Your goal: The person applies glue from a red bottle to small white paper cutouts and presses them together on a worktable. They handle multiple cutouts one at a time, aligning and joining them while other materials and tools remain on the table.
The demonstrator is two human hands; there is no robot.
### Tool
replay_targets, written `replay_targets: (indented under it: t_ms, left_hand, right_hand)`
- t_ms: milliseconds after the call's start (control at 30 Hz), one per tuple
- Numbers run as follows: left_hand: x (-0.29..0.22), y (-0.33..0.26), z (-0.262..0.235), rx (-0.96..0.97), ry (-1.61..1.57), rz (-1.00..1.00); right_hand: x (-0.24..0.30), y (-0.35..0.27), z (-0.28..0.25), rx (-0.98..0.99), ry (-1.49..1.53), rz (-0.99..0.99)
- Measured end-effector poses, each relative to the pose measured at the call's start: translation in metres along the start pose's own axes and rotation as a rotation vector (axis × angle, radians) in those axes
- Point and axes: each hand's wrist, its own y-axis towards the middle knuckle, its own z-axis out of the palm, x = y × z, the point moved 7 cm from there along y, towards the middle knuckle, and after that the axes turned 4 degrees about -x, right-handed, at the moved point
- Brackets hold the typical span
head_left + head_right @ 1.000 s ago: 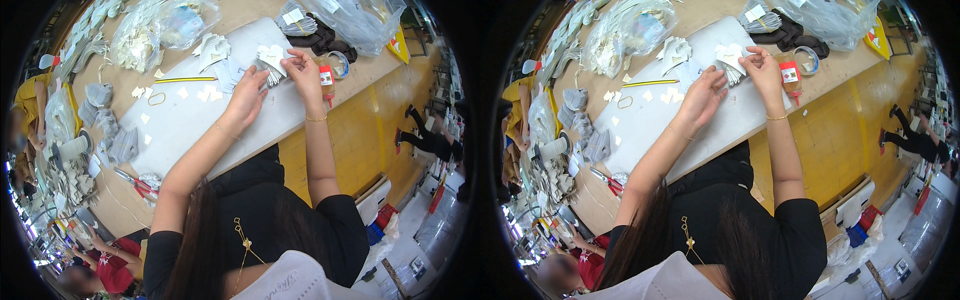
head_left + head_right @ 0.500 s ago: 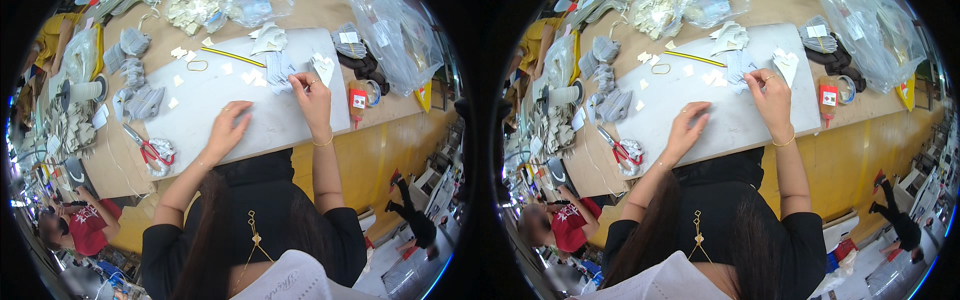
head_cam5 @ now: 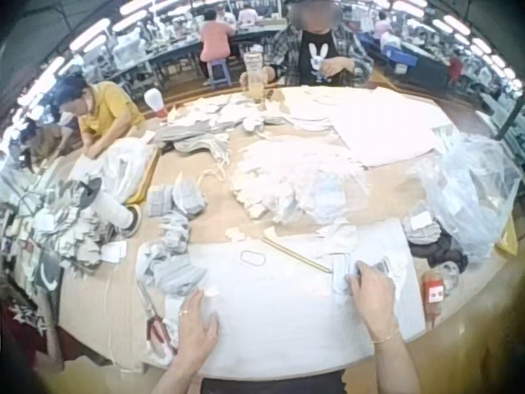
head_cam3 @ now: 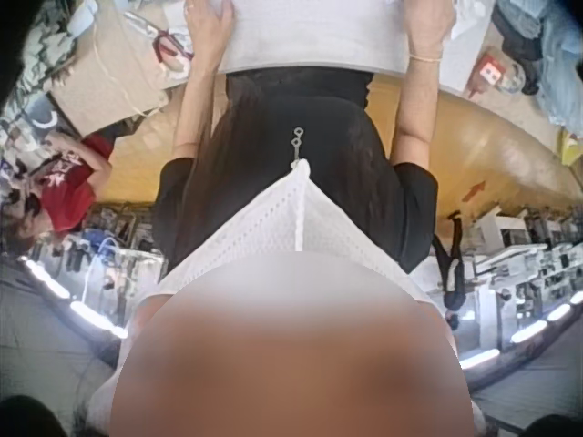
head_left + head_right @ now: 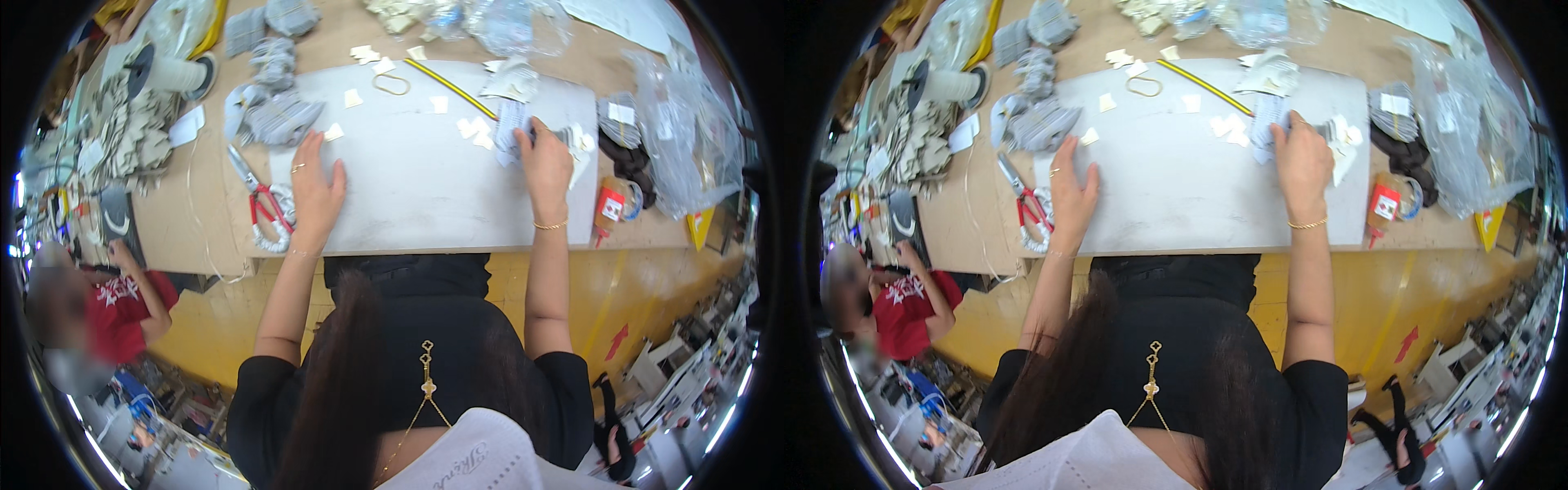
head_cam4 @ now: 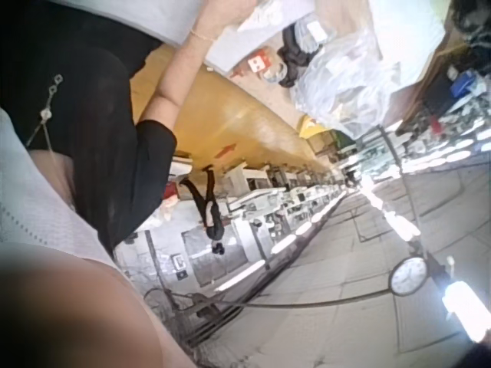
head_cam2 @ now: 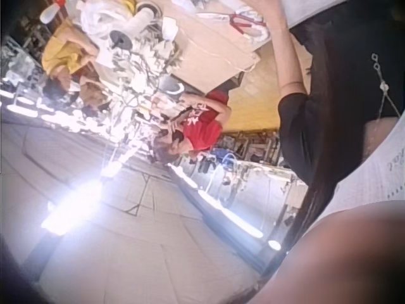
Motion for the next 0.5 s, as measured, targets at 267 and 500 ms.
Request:
replay_targets:
  t_ms: [267, 500]
  left_hand:
    - [0.002, 0.007, 0.005, -0.024, -0.004, -0.004]
    - [0.008, 0.019, 0.014, 0.005, 0.128, -0.081]
  right_hand:
    - [0.003, 0.005, -0.003, 0.059, 0.059, -0.091]
    - [-0.004, 0.013, -0.014, -0.078, 0.01, -0.213]
